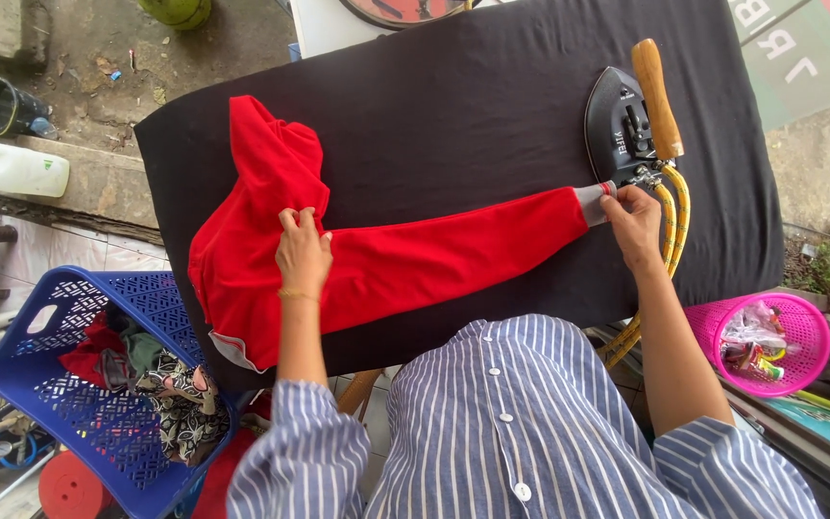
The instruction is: The person irons a red polo shirt on an ironing board, folds the shirt into a rectangle, and places it into a laundry basket.
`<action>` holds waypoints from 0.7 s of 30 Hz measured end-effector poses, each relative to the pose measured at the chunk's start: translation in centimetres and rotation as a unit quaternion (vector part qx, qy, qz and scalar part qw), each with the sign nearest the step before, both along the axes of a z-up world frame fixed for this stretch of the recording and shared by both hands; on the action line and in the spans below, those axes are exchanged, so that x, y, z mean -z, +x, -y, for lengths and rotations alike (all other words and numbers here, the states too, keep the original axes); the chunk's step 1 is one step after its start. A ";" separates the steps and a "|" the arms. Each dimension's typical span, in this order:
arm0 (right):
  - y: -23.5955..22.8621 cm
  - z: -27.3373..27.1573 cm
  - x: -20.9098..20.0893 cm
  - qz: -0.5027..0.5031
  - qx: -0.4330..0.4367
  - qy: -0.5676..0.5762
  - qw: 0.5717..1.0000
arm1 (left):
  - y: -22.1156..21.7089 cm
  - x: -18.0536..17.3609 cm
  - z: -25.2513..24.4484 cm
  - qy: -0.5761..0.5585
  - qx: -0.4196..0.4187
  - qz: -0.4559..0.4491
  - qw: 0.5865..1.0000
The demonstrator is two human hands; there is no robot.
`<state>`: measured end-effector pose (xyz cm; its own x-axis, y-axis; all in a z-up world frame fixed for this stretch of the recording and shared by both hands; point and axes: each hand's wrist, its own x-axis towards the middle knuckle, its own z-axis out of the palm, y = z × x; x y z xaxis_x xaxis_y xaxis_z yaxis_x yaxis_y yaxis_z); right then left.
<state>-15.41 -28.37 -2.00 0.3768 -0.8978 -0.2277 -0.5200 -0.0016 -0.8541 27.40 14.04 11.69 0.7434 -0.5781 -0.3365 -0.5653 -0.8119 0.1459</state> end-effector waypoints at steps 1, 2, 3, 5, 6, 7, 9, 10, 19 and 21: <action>0.4 0.0 -1.3 0.036 -0.004 0.015 0.999 | -2.1 -1.9 0.4 -0.094 0.012 0.110 0.989; 0.7 0.0 -1.8 0.038 -0.004 0.016 0.999 | -4.4 -0.9 0.4 -0.093 0.011 0.112 0.989; 1.0 -0.1 -2.2 0.051 -0.028 0.072 0.996 | -6.8 0.2 0.3 -0.122 0.041 0.066 0.989; 1.4 -0.8 -3.5 0.062 -0.053 0.130 0.988 | -11.4 2.0 -0.4 -0.150 0.068 0.019 0.986; 1.7 -1.5 -4.5 0.036 -0.075 0.220 0.972 | -13.5 2.7 -0.8 -0.117 0.096 -0.025 0.988; 2.1 -1.8 -5.5 0.011 -0.097 0.305 0.947 | -15.4 3.4 -1.0 -0.085 0.122 -0.069 0.986; 2.4 -1.9 -6.7 -0.027 -0.128 0.261 0.956 | -16.6 5.6 -2.1 -0.063 0.137 -0.059 0.987; 2.6 -2.0 -7.3 -0.063 -0.156 0.217 0.962 | -17.3 6.7 -2.7 -0.041 0.154 -0.050 0.986; -0.8 6.8 -12.2 -0.373 -0.312 -0.056 0.872 | -18.5 8.6 0.5 -0.195 0.250 0.052 0.947; -0.2 6.2 -12.1 -0.360 -0.325 -0.076 0.871 | -19.1 9.1 1.6 -0.184 0.256 0.047 0.948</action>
<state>-15.62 -34.62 10.07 0.6257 -0.5884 -0.5122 -0.7679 -0.5801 -0.2717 8.28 12.42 2.63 0.3502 -0.9366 0.0123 -0.8963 -0.3312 0.2949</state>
